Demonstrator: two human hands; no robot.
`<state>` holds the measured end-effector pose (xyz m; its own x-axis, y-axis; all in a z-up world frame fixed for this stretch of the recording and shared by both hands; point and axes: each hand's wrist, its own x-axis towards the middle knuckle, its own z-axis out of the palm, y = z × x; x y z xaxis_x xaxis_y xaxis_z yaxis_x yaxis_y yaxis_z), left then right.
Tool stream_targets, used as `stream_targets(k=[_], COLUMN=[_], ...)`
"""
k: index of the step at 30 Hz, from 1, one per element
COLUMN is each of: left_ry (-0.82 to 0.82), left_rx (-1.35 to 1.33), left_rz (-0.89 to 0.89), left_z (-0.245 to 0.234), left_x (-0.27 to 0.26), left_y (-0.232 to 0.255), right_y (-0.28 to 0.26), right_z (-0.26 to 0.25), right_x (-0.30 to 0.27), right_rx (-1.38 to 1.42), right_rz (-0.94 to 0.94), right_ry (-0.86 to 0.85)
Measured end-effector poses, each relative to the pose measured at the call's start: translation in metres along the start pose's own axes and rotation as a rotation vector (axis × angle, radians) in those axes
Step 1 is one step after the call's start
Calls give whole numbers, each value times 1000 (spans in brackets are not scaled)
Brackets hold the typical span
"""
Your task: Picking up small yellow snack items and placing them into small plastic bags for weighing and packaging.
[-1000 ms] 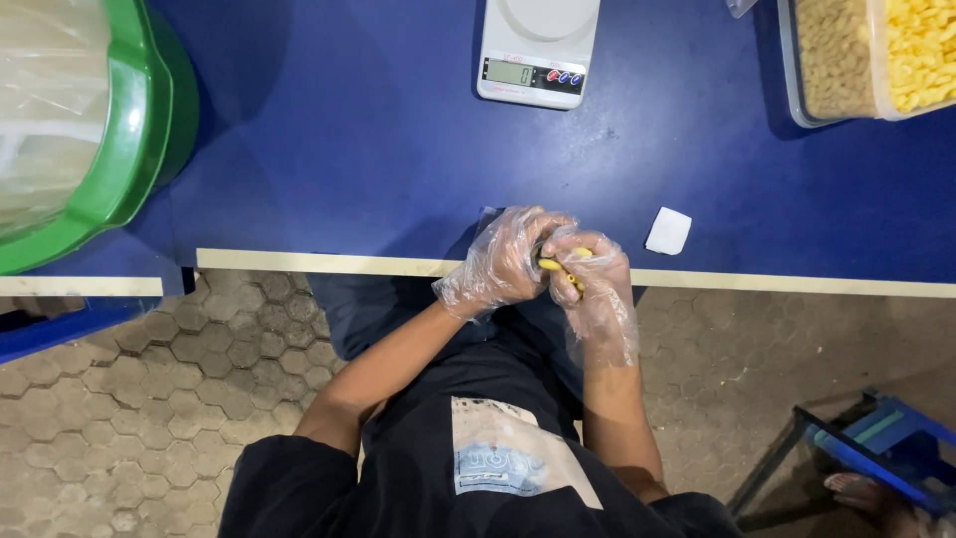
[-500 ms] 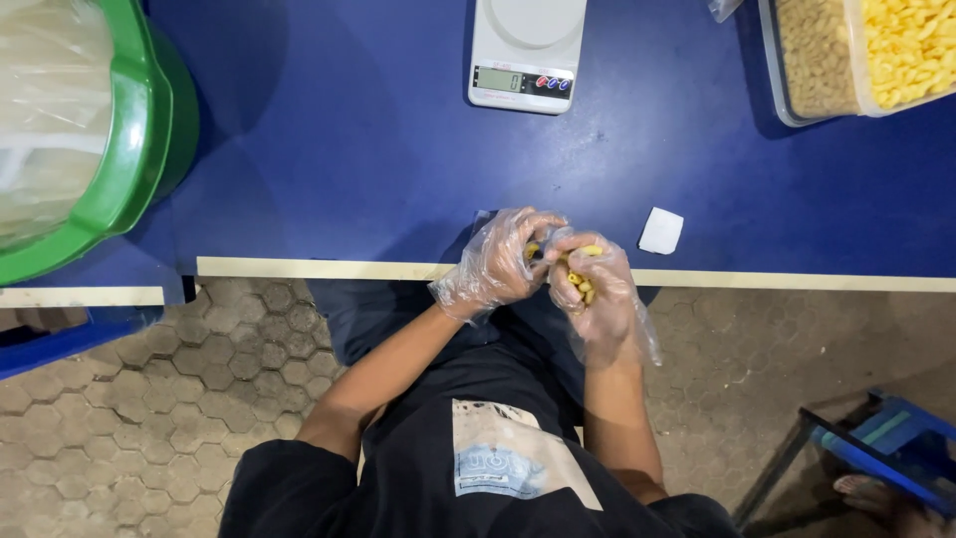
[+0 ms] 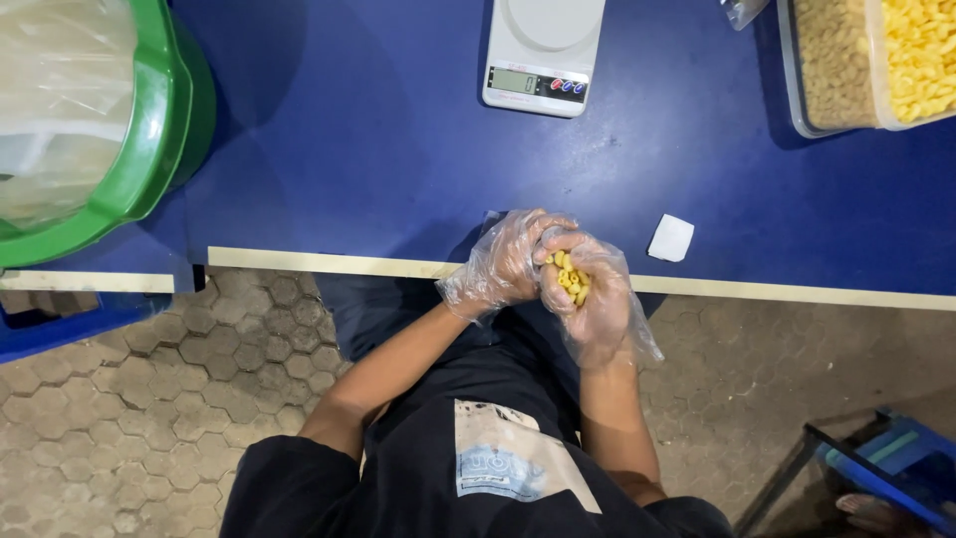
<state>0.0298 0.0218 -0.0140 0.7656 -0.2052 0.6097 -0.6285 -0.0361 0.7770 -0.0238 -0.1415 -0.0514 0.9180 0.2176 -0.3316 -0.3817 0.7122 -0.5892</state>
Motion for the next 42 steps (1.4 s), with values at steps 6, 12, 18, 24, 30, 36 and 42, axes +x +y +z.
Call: stream_targets(k=[6,12,18,24,30,36,42], left_ry=[15,29,45,25,44,-13,-16], left_rx=[-5,38,72,21,31,82,109], left_rz=[41,64,95,31,58,-29,-155], left_z=[-1,-1,7,2,5,16,15], left_x=[8,12,2,3,3,-24,-27], left_y=[3,6,-3,-1,-2,-30,-20], right_y=[-7,6,10,16,7,5,-4], right_z=[11,-15,-23,-26,-8,-1,-24], right_x=[2,3,2,8,7,7,10], right_rx=[-33,4,-31,-85,-94,-37,396], right_rz=[24,1,7,13,12,-29,63], right_ry=[30,110,118,153,183,109,-75])
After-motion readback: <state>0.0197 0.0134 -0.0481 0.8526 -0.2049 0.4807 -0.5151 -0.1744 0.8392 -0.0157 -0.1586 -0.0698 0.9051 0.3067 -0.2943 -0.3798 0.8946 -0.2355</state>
